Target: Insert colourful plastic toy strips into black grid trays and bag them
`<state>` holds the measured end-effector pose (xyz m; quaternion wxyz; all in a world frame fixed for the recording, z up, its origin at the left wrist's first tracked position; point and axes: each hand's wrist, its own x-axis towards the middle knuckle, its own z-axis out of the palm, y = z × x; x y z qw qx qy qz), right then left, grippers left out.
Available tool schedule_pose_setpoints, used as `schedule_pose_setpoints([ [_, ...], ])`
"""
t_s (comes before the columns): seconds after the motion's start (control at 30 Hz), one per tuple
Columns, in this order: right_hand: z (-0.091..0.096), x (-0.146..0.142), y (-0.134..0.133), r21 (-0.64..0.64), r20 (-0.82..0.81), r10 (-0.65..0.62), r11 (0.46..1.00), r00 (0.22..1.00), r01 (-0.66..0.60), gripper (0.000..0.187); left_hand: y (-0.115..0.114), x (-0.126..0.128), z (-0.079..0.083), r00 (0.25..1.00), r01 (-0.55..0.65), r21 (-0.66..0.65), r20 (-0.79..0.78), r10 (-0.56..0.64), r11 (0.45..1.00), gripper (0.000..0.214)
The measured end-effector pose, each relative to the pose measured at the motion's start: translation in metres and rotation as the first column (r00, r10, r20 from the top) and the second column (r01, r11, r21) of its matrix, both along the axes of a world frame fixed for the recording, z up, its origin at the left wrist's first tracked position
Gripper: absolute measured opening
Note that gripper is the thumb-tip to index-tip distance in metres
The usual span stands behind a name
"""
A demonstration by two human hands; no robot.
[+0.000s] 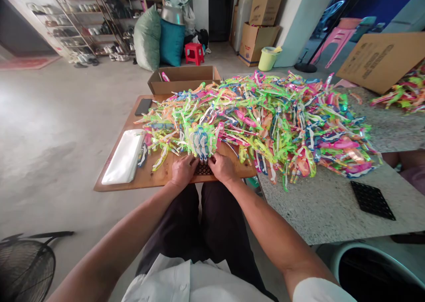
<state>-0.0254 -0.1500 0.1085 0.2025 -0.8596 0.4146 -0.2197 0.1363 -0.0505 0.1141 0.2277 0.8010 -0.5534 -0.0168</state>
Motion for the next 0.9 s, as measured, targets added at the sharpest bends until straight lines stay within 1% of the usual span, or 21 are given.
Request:
schedule_pose_setpoints([
  [0.1,0.002,0.001,0.002,0.000,-0.009,-0.011,1.000,1.000,0.011,0.017,-0.001,0.002,0.001,0.999,-0.016,0.003,-0.047,0.016,1.000,0.033],
  [0.2,0.004,0.000,0.001,0.015,-0.029,-0.021,1.000,0.999,0.021,0.017,0.000,0.007,0.004,0.991,-0.016,0.009,-0.131,0.017,1.000,0.031],
  [0.3,0.006,-0.001,-0.002,0.030,-0.038,-0.024,0.999,0.999,0.025,0.016,0.001,0.016,0.008,0.968,0.057,-0.017,-0.242,-0.059,0.998,0.031],
  [0.37,0.006,-0.002,-0.003,0.032,-0.029,-0.013,0.999,0.999,0.014,0.016,0.002,0.022,0.010,0.947,0.104,-0.035,-0.302,-0.109,0.994,0.036],
  [0.47,0.006,-0.002,-0.003,0.030,-0.029,-0.015,0.999,0.999,0.016,0.016,0.003,0.026,0.012,0.921,0.132,-0.056,-0.362,-0.143,0.990,0.040],
  [0.57,0.006,-0.002,-0.002,0.033,-0.019,-0.024,0.999,1.000,0.025,0.017,0.004,0.024,0.012,0.916,0.098,-0.104,-0.380,-0.130,0.990,0.034],
  [0.67,0.007,-0.003,-0.001,0.027,0.015,-0.022,0.999,1.000,0.022,0.016,0.004,0.019,0.010,0.912,-0.020,-0.136,-0.409,-0.038,0.991,0.031],
  [0.73,0.008,-0.004,0.001,0.028,0.036,-0.028,0.999,0.999,0.027,0.016,0.003,0.016,0.008,0.900,-0.092,-0.128,-0.434,0.027,0.988,0.027],
  [0.8,0.009,-0.004,0.002,0.041,0.053,-0.047,0.998,0.998,0.044,0.015,0.002,0.016,0.007,0.903,-0.094,-0.116,-0.428,0.036,0.989,0.023],
  [0.9,0.008,-0.005,0.003,0.068,0.084,-0.064,0.996,0.994,0.058,0.015,0.000,0.016,0.007,0.933,-0.029,-0.073,-0.361,0.001,0.997,0.022],
])
